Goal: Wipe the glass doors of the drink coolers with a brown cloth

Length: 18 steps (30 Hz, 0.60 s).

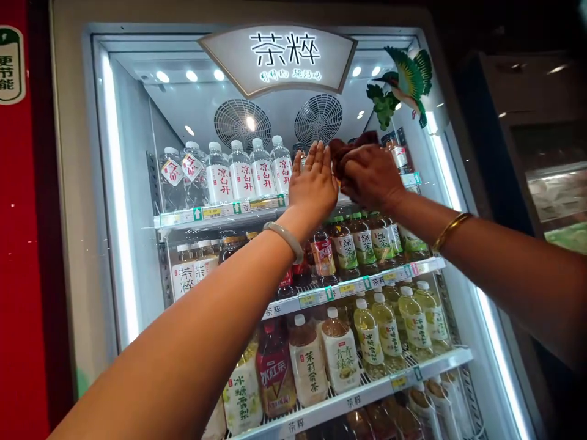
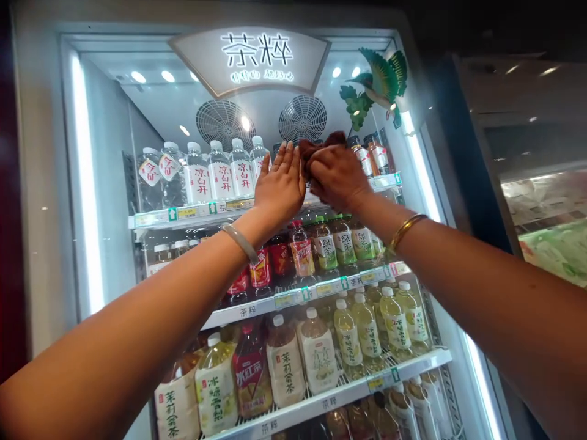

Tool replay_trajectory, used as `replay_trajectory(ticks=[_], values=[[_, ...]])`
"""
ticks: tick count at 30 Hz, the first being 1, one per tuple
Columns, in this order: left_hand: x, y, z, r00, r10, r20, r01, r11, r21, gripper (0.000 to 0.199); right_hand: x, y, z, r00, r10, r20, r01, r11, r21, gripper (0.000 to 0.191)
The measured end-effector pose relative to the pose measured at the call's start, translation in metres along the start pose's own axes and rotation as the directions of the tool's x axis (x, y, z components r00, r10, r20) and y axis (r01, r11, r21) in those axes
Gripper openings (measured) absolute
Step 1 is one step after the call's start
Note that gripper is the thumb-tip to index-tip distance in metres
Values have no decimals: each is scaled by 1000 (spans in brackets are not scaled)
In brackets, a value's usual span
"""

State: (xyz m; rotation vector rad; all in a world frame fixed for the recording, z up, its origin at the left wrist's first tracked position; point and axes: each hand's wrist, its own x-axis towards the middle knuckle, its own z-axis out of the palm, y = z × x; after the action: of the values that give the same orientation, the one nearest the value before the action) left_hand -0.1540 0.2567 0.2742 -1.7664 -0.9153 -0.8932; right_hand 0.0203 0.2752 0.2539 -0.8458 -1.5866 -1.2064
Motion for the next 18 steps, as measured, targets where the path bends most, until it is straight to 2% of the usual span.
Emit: replay_trajectory(ticks=[1,2,3,5,6,7,8,10,12,13,14,16,18], values=[[-1,1,3,1000,18,-14,-18,1000,-1,68,0,14,-1,999,45,-7,-45,999,-8,27],[-2,1,4,999,48,-26,-48,999,-3,67,-2,25,-1,989,141,-35,-141,990,-22,27],[-4,2,6,996,86,-30,-86,996,-5,67,-6,31,0,962,263,-74,-267,963,-36,27],[-7,3,7,988,152,-20,-153,988,-15,68,-17,29,3,864,482,-143,-492,869,-48,27],[-7,5,8,985,174,-4,-174,985,-20,68,-22,23,5,844,515,-147,-526,850,-43,26],[-7,7,8,983,182,12,-181,983,-23,68,-26,15,6,864,487,-131,-495,868,-33,26],[-5,11,9,985,169,24,-168,985,-24,68,-28,8,7,906,407,-112,-411,911,-16,24],[-2,20,12,995,93,26,-92,996,-22,68,-28,6,8,982,165,-95,-163,986,28,22],[0,33,18,1000,3,1,-3,1000,-20,69,-23,23,9,994,-48,-101,54,997,60,21],[1,41,21,999,-30,-13,30,999,-19,70,-21,37,9,990,-89,-111,96,994,59,21],[2,49,25,999,-47,-20,47,999,-19,71,-21,52,10,989,-80,-127,87,995,49,20],[5,67,34,999,-47,-25,47,999,-22,73,-26,76,13,975,90,-203,-90,996,13,19],[11,85,42,999,-35,-20,35,999,-29,73,-37,89,16,907,297,-298,-317,948,-18,19]])
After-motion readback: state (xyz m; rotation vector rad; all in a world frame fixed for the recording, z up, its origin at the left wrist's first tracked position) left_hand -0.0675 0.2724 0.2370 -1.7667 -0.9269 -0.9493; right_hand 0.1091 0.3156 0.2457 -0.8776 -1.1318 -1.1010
